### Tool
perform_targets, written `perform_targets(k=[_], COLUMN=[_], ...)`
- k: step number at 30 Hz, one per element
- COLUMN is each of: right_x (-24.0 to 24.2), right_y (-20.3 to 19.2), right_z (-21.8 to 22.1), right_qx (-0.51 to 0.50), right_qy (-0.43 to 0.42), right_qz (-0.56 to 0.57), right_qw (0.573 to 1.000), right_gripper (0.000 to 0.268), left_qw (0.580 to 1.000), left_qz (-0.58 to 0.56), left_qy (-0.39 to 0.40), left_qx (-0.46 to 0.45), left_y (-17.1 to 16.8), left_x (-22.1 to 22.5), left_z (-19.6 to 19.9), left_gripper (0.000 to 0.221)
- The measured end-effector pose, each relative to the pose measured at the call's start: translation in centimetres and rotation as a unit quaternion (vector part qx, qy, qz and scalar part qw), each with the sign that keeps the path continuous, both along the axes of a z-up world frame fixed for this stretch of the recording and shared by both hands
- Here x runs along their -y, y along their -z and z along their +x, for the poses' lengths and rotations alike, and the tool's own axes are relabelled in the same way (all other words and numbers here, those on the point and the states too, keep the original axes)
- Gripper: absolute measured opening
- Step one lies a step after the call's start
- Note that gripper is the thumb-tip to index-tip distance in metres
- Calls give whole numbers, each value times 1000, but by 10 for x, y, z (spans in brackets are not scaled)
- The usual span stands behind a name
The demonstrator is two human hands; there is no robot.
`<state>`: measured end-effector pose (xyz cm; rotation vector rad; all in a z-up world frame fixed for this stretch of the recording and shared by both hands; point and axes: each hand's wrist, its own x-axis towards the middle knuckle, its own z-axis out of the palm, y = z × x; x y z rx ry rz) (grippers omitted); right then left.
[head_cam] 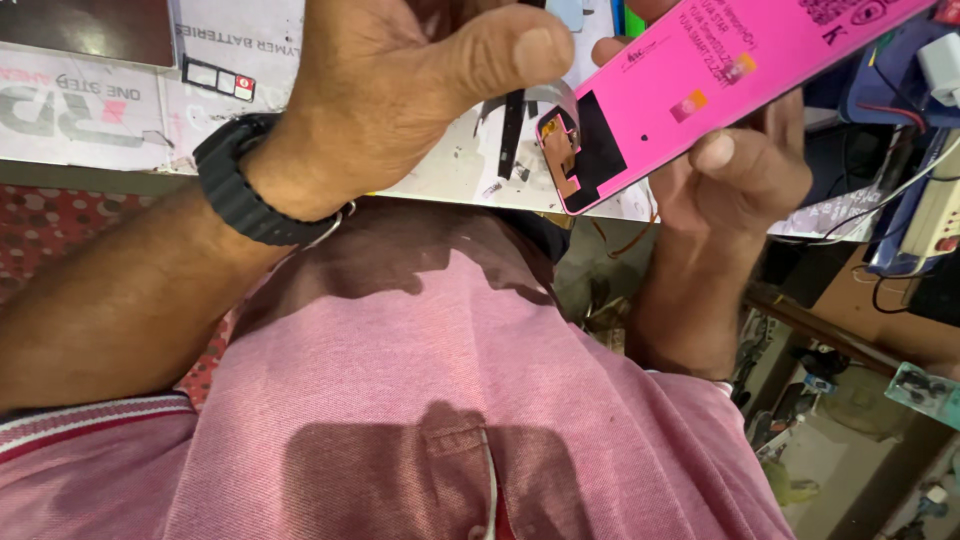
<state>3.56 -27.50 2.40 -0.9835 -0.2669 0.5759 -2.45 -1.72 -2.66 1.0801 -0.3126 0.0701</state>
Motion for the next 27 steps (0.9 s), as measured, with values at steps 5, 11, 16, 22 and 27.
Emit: perform_targets(k=[5,11,16,22,27], right_x=[9,27,25,2,-7], right_y=[12,36,35,12,-4], right_z=[-1,4,8,6,-8], right_qx=[-6,-53,-42,-2,90], right_qy=[-21,-11,-21,-28,23], right_qz=[16,32,25,-29,-130], right_qw=[1000,998,999,999,987], right_gripper=[56,38,42,54,65], left_qw=[998,996,994,996,996], left_qz=[58,13,43,61,75], left_qy=[-25,-21,-40,-46,-39], left_qx=[11,88,93,33,-18], left_y=[-5,2,6,-2,0], left_x=[5,11,11,9,4], left_z=[6,12,12,9,10], left_gripper=[27,27,29,32,41])
